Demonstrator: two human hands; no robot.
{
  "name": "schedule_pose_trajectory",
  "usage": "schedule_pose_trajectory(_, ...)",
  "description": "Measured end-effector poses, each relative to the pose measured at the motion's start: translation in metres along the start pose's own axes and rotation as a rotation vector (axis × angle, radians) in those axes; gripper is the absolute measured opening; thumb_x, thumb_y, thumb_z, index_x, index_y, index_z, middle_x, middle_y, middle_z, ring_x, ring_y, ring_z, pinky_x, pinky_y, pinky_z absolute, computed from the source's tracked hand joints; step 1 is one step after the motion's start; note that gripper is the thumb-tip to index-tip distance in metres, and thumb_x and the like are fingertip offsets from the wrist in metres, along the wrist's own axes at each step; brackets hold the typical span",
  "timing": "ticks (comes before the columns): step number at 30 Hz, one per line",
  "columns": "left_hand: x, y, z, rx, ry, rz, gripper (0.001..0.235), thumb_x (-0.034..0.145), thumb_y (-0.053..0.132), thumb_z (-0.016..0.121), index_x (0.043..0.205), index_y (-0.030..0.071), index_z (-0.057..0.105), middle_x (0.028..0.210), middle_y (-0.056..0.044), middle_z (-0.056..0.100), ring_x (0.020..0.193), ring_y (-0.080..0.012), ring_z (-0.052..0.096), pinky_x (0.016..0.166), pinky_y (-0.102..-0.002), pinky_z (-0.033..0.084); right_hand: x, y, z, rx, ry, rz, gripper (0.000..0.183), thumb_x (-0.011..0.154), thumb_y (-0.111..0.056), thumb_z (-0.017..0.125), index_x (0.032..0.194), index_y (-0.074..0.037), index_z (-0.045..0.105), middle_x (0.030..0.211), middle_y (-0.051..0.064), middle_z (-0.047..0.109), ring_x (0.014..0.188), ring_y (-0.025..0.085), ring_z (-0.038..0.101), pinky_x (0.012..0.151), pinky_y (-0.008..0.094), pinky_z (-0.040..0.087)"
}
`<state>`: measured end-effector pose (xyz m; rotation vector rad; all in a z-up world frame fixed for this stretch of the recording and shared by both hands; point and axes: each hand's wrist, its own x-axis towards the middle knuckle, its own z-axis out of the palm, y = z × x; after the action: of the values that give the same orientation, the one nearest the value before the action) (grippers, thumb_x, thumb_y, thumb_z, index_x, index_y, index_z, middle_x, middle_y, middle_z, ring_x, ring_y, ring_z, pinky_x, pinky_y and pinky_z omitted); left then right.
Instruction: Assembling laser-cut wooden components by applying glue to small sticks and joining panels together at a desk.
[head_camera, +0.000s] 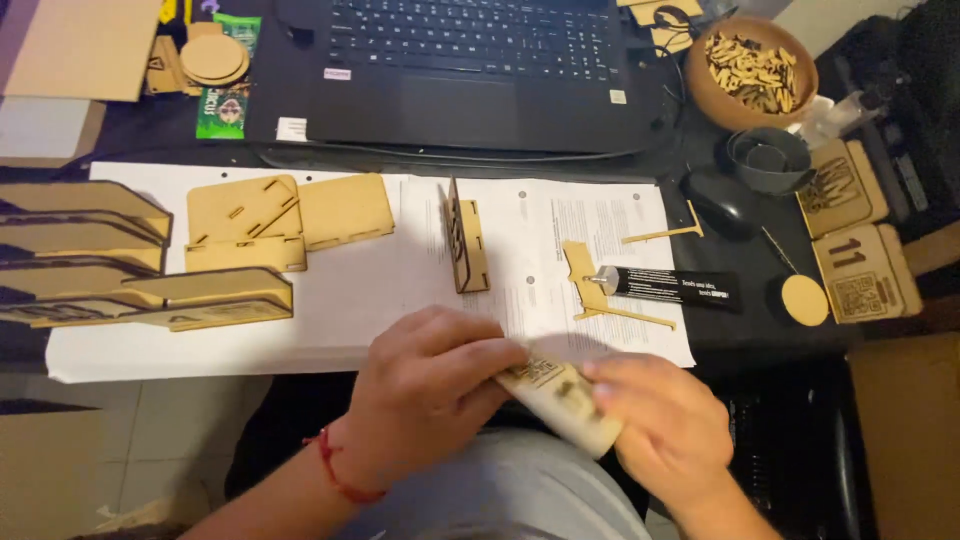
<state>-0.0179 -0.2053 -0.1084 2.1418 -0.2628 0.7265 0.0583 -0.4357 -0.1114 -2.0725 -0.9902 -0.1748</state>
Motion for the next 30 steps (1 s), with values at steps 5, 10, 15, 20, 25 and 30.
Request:
schedule_pose_trajectory(5,-0.002,-0.012,-0.002,0.114,0.122,0.177,0.013,0.094,0.009,0.069,0.105,0.015,0.068,0.106,-0.005,0.069,0.084,-0.0248,0.068,0.073,-0.039,0.055,-0.021,0.004,0.002,0.041,0.095,-0.470,0.016,0.086,-0.011,0.070,0.101,-0.008,0.069,0.107,0.014,0.068,0.097,0.032,0.073,0.088,0.035,0.066)
schedule_pose_trajectory(10,0.039,-0.028,-0.028,0.348,0.007,-0.040,0.039,0.085,-0.016,0.045,0.114,-0.001,0.066,0.105,-0.015,0.070,0.098,-0.0274,0.065,0.087,-0.038,0.056,-0.042,0.025,0.011,0.215,0.372,-0.177,0.020,0.081,-0.009,0.074,0.097,-0.007,0.062,0.105,0.022,0.069,0.095,0.028,0.074,0.088,0.034,0.066)
schedule_pose_trajectory(15,0.071,-0.071,-0.033,0.497,-0.249,0.121,0.040,0.080,-0.009,0.049,0.106,0.013,0.070,0.117,-0.009,0.061,0.101,-0.0314,0.053,0.076,-0.046,0.043,-0.032,0.028,0.023,0.712,0.536,0.132,0.014,0.086,0.005,0.066,0.092,-0.004,0.057,0.087,0.020,0.063,0.073,0.027,0.065,0.069,0.034,0.060)
schedule_pose_trajectory(20,0.096,-0.079,-0.035,0.667,-0.572,0.030,0.047,0.075,-0.017,0.064,0.105,0.017,0.075,0.103,-0.002,0.068,0.093,-0.0281,0.054,0.079,-0.040,0.040,-0.029,0.019,0.023,0.810,0.479,0.175,0.021,0.087,-0.014,0.074,0.081,-0.006,0.056,0.078,0.013,0.063,0.076,0.021,0.064,0.069,0.030,0.052)
schedule_pose_trajectory(25,0.101,-0.083,-0.034,0.651,-0.559,0.067,0.047,0.078,-0.016,0.055,0.100,0.022,0.073,0.111,-0.003,0.064,0.088,-0.0277,0.058,0.078,-0.045,0.041,-0.043,0.035,0.021,0.894,0.469,0.369,0.016,0.087,-0.002,0.070,0.100,0.000,0.061,0.085,0.018,0.068,0.077,0.025,0.068,0.070,0.031,0.059)
schedule_pose_trajectory(30,0.098,-0.086,-0.037,0.583,-0.583,-0.018,0.054,0.072,-0.019,0.045,0.099,0.021,0.069,0.111,-0.003,0.062,0.075,-0.0349,0.062,0.073,-0.047,0.046,-0.028,0.033,0.034,0.897,0.185,0.402,0.020,0.091,-0.014,0.066,0.102,-0.002,0.054,0.105,0.028,0.069,0.101,0.036,0.069,0.090,0.044,0.059)
